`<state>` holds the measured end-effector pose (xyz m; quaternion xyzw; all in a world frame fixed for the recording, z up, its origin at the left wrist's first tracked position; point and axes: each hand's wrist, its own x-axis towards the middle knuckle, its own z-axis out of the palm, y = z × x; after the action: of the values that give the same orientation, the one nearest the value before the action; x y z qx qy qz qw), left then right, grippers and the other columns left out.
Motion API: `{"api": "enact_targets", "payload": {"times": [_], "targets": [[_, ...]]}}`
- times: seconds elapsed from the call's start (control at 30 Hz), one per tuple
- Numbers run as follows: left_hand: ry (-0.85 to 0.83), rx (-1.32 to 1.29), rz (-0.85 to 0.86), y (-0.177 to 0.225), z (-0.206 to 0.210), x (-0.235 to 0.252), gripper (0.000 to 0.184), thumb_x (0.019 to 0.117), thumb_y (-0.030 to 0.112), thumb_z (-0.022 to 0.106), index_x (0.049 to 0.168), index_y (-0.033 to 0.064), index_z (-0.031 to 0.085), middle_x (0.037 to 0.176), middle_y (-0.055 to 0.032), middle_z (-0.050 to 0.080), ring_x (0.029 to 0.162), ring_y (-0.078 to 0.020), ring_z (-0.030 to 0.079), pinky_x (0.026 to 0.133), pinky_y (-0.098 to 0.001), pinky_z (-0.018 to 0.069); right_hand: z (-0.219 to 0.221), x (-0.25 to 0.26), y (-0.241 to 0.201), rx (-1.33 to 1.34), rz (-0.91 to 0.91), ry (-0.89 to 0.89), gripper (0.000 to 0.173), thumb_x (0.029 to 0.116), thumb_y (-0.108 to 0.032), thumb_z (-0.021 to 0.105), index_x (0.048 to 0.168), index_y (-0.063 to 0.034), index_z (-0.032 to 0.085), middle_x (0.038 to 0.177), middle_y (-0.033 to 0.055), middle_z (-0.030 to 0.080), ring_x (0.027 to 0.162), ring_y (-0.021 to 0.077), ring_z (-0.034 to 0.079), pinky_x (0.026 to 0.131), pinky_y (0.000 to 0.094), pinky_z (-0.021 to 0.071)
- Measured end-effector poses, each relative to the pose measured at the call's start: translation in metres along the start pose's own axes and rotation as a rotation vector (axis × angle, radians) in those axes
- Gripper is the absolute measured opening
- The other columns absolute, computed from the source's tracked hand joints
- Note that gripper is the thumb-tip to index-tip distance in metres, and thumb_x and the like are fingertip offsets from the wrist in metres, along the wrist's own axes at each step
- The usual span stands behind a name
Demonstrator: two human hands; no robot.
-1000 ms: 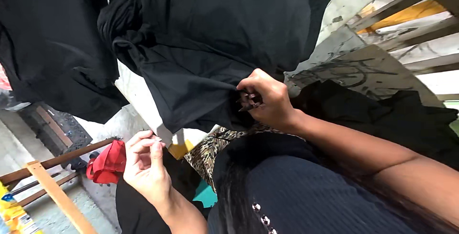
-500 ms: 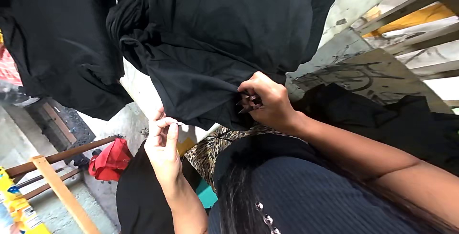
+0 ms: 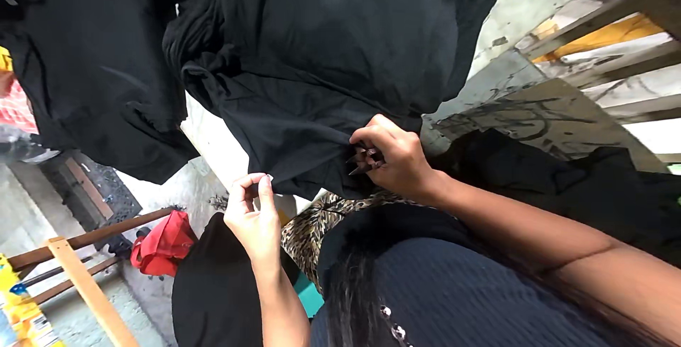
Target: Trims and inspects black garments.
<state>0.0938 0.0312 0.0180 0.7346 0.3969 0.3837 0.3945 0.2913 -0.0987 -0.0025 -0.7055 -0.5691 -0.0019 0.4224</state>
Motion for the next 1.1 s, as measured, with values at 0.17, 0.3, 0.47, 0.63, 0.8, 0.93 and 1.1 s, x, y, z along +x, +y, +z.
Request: {"api": "enact_targets", "payload": {"times": [0.17,0.3,0.47,0.63,0.8,0.93,1.1], "targets": [[0.087,0.034,0.026,-0.003,0.012,-0.004,0.043,0.0876,-0.004,0.061,0.123,-0.0173,0.041,0.089,-0.0040,0.065,0.080,0.0061,0.063,0.075,-0.0137,0.0538,0.004,0.000,0.001,-0.036,-0.010,0.018,0.022,0.0757,-0.002,0.063,0.097,0.0016,0.069,0.078,0.0117,0.058,0.052,0.0189,0.053,0.039,0.0316,0.0385],[0.074,-0.051,-0.004,-0.006,0.012,-0.002,0.045,0.0888,-0.004,0.052,0.130,-0.0166,0.040,0.099,-0.0038,0.063,0.089,0.0051,0.062,0.080,-0.0145,0.0532,0.005,-0.001,0.000,-0.044,-0.020,0.017,0.022,0.0757,-0.004,0.064,0.096,0.0013,0.070,0.078,0.0117,0.059,0.051,0.0189,0.054,0.039,0.0314,0.0392],[0.077,-0.359,-0.148,-0.005,0.001,0.019,0.028,0.0936,-0.008,0.041,0.118,0.0030,0.050,0.085,0.0114,0.066,0.075,0.0040,0.065,0.071,-0.0169,0.0565,-0.011,-0.002,-0.009,-0.087,0.029,-0.215,0.039,0.0798,-0.022,0.078,0.112,-0.0015,0.072,0.083,0.0144,0.065,0.052,0.0269,0.062,0.042,0.0415,0.0475],[-0.250,-0.825,-0.292,0.029,-0.020,0.059,0.038,0.1059,0.005,0.035,0.109,0.0193,0.070,0.087,0.0084,0.073,0.066,0.0012,0.067,0.056,-0.0151,0.0560,-0.055,0.043,0.002,0.378,0.169,-0.080,0.022,0.0880,-0.007,0.068,0.107,0.0031,0.068,0.072,-0.0055,0.058,0.061,-0.0063,0.049,0.058,0.0114,0.0428],[-0.417,-0.827,-0.093,0.057,-0.008,0.101,0.039,0.1051,0.007,0.031,0.131,0.0101,0.060,0.108,0.0039,0.072,0.096,-0.0078,0.071,0.086,-0.0266,0.0597,-0.092,0.104,0.011,0.346,0.179,0.045,0.003,0.0962,-0.010,0.064,0.093,-0.0099,0.065,0.073,-0.0179,0.059,0.061,-0.0150,0.051,0.059,0.0055,0.0446],[-0.332,-0.695,0.001,0.047,-0.013,0.095,0.020,0.0966,0.028,0.063,0.114,0.0193,0.069,0.096,0.0101,0.071,0.083,-0.0012,0.067,0.074,-0.0202,0.0577,-0.094,0.099,0.013,0.598,0.233,-0.028,0.014,0.0953,-0.005,0.061,0.090,-0.0153,0.069,0.072,-0.0185,0.065,0.063,-0.0109,0.059,0.060,0.0092,0.0507],[-0.295,-0.710,-0.023,0.042,-0.015,0.080,0.023,0.0915,0.015,0.070,0.114,0.0172,0.068,0.101,0.0081,0.073,0.084,-0.0030,0.071,0.074,-0.0218,0.0605,-0.081,0.093,0.013,0.743,0.384,0.013,0.014,0.0971,-0.005,0.060,0.094,-0.0153,0.069,0.076,-0.0153,0.067,0.062,-0.0083,0.058,0.057,0.0102,0.0493]]}}
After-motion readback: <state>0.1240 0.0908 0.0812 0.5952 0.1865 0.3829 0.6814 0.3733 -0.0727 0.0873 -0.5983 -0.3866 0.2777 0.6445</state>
